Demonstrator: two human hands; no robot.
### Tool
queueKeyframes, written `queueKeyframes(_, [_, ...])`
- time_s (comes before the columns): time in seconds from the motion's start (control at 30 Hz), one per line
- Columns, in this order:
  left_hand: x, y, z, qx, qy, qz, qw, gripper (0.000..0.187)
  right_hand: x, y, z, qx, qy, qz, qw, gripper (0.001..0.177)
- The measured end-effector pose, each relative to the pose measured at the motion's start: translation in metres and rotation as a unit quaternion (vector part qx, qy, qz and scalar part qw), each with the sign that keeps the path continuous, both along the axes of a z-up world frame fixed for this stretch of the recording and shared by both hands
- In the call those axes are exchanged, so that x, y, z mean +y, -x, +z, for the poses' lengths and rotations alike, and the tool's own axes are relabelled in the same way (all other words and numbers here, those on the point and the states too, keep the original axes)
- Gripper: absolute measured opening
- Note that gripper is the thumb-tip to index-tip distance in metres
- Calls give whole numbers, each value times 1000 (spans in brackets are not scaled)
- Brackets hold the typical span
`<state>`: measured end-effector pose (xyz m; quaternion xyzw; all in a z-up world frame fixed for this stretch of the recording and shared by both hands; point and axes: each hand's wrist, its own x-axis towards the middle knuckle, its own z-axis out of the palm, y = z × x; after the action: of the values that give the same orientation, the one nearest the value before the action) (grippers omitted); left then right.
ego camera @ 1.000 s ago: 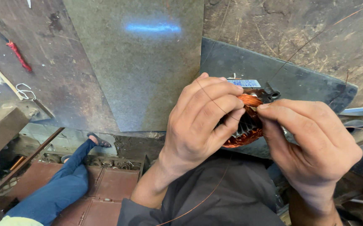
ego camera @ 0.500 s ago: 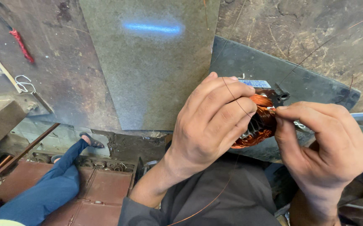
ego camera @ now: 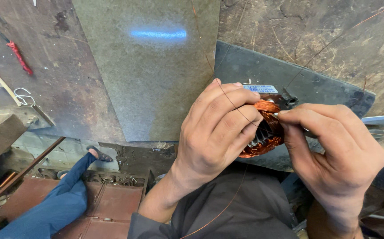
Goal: The person winds copper wire around a motor stator, using a flat metal strip to press the wire into slots and scissors to trim excess wire. The person continues winding and adjusting the wire throughout the clip.
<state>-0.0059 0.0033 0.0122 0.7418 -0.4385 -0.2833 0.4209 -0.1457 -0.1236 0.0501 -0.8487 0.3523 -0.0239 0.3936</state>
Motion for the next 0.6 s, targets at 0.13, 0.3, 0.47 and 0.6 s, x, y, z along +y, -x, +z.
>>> queueKeyframes(0.13, [-1, -1, -1, 5, 6, 6, 1000, 32, -2, 0, 1, 10, -2, 15, 1000, 21])
queueKeyframes(0.3, [-2, -1, -3, 6, 17, 13, 1000, 32, -7, -5, 2, 10, 13, 45, 999, 19])
queueKeyframes(0.47, [-3, 1, -4, 7, 15, 22, 1000, 32, -4, -9, 6, 25, 46, 62, 997, 22])
queueKeyframes(0.6, [-2, 0, -6, 19, 25, 29, 999, 32, 1, -12, 7, 3, 49, 50, 998, 18])
